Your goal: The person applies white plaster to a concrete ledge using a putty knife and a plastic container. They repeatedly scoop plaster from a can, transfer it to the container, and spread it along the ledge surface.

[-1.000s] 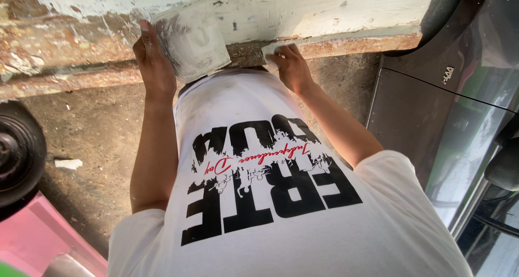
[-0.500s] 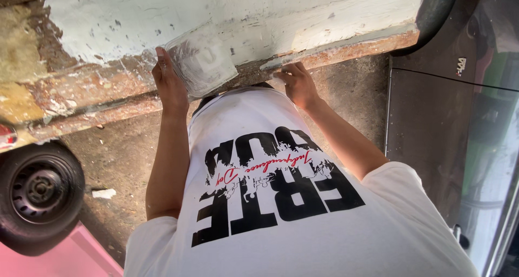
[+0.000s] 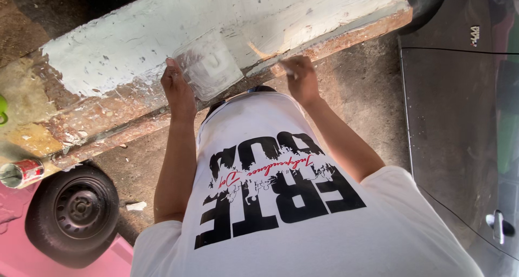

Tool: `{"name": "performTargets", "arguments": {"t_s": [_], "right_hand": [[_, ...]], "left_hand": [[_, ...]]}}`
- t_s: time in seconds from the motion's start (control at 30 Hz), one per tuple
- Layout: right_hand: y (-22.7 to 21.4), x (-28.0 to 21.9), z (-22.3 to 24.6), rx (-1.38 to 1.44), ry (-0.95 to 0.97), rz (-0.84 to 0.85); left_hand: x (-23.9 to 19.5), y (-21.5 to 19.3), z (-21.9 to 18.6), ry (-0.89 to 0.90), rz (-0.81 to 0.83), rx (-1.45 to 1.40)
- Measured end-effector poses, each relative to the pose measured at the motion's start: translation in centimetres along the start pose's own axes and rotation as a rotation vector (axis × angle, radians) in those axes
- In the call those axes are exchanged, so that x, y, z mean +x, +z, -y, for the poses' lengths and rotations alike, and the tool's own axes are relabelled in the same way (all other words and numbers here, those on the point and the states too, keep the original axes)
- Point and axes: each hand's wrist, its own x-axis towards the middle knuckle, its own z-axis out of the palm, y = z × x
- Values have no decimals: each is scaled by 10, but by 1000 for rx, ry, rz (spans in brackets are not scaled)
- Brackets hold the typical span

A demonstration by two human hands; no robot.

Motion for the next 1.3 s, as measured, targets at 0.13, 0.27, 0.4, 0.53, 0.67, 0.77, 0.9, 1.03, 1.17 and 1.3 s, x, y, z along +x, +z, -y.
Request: {"name": "performTargets", "arguments": {"t_s": [0.13, 0.27, 0.4, 0.53, 0.67, 0.77, 0.9, 1.03, 1.17, 1.3], "right_hand": [[-25, 21, 2, 317, 686, -83], [-51, 30, 11, 838, 622, -181], [-82, 40, 16, 739, 477, -60], [-108, 75, 10, 612, 205, 21], [-118, 88, 19, 537, 51, 134], [-117, 72, 37, 551, -21, 250], [-118, 78, 41, 602, -14, 269], [-113, 105, 34, 517, -174, 196], [-105, 96, 52, 508, -312, 384], [-107, 94, 54, 619, -169, 362]], "left_hand": [[6, 32, 2, 16, -70, 93], [14, 76, -6, 118, 42, 35], [13, 115, -34, -9, 114, 286], [12, 148, -70, 64, 289, 421], [11, 165, -97, 81, 372, 433], [11, 167, -103, 75, 340, 433], [9, 164, -103, 55, 294, 346], [10, 160, -105, 96, 357, 377], [18, 152, -112, 110, 345, 370], [17, 137, -112, 87, 261, 283]]}}
